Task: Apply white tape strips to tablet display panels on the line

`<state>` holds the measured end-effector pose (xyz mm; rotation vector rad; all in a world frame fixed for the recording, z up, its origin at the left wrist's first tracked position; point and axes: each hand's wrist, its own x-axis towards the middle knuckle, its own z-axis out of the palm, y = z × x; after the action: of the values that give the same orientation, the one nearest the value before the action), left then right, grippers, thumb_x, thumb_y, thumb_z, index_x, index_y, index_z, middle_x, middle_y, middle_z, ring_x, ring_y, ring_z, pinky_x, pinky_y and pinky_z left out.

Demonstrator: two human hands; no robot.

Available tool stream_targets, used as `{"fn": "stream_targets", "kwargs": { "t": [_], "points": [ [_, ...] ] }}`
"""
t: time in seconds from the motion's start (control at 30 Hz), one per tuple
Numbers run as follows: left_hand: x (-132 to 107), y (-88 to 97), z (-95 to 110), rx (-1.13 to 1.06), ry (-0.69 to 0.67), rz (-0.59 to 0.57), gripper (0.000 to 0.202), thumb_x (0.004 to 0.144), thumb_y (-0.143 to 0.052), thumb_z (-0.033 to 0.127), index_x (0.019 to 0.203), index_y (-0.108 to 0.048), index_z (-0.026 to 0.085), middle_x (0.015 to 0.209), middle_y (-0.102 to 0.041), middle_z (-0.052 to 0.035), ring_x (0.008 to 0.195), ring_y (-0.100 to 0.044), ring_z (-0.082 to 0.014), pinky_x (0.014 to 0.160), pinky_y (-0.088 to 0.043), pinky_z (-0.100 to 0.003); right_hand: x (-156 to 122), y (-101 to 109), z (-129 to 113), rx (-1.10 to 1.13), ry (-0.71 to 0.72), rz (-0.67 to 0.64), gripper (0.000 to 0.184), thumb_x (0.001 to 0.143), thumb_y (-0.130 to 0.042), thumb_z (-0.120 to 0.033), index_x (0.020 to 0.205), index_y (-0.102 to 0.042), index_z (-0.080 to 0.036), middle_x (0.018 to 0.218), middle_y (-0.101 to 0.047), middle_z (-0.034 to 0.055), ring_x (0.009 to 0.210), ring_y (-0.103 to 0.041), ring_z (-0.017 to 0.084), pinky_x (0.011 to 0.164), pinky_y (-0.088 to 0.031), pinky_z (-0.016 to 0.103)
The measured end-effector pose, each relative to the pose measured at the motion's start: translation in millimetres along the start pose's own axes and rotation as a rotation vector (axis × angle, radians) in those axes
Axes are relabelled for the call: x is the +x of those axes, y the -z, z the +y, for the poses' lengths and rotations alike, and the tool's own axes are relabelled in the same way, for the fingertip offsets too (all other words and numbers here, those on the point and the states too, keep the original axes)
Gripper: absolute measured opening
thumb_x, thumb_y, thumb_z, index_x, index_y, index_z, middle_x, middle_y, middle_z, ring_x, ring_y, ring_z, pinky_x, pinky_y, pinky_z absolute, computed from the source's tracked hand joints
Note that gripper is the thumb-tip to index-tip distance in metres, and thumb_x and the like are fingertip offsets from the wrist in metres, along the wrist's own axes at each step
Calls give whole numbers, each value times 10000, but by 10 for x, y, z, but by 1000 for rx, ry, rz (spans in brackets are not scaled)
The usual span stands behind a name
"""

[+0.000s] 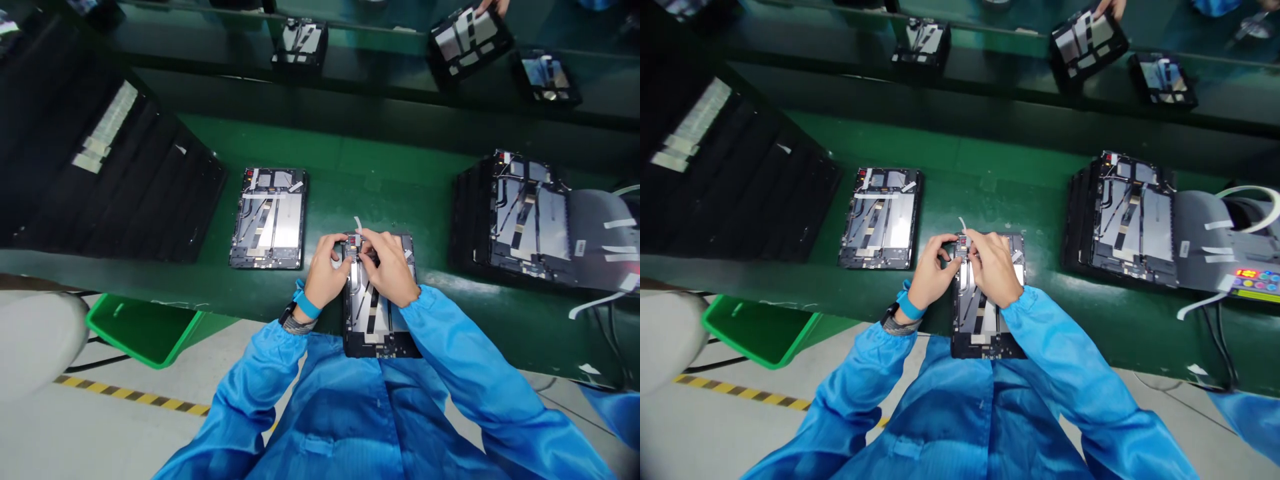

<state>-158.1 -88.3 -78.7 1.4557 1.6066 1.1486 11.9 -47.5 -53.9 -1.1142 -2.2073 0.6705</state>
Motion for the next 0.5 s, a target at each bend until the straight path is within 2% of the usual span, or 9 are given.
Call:
{"fn": "stream_targets", "kwargs": {
  "t": [0.17,0.37,0.5],
  "points": [
    [-26,-19,50,24,-42,22,370,865,-647,73,1206,-636,216,1165,-615,-63,794,-528,-149,835,-501,-301,-23,-13,-82,55,-78,23,560,932,-513,-97,1473,-494,-241,937,-700,52,953,-628,292,927,-445,461],
    [-28,-13,96,32,-76,19,320,908,-627,108,1202,-670,227,1222,-628,-94,998,-616,-202,858,-519,-310,-9,-114,-133,99,-268,76,507,871,-524,-96,1365,-520,-209,864,-664,35,837,-615,255,833,-475,402],
    [-36,4,59,7,-45,11,292,918,-644,131,1192,-674,228,1236,-632,-93,961,-615,-189,825,-526,-304,24,-134,-105,111,-288,87,521,857,-527,-86,1363,-507,-206,855,-668,27,807,-605,241,798,-471,382]
  ]
}}
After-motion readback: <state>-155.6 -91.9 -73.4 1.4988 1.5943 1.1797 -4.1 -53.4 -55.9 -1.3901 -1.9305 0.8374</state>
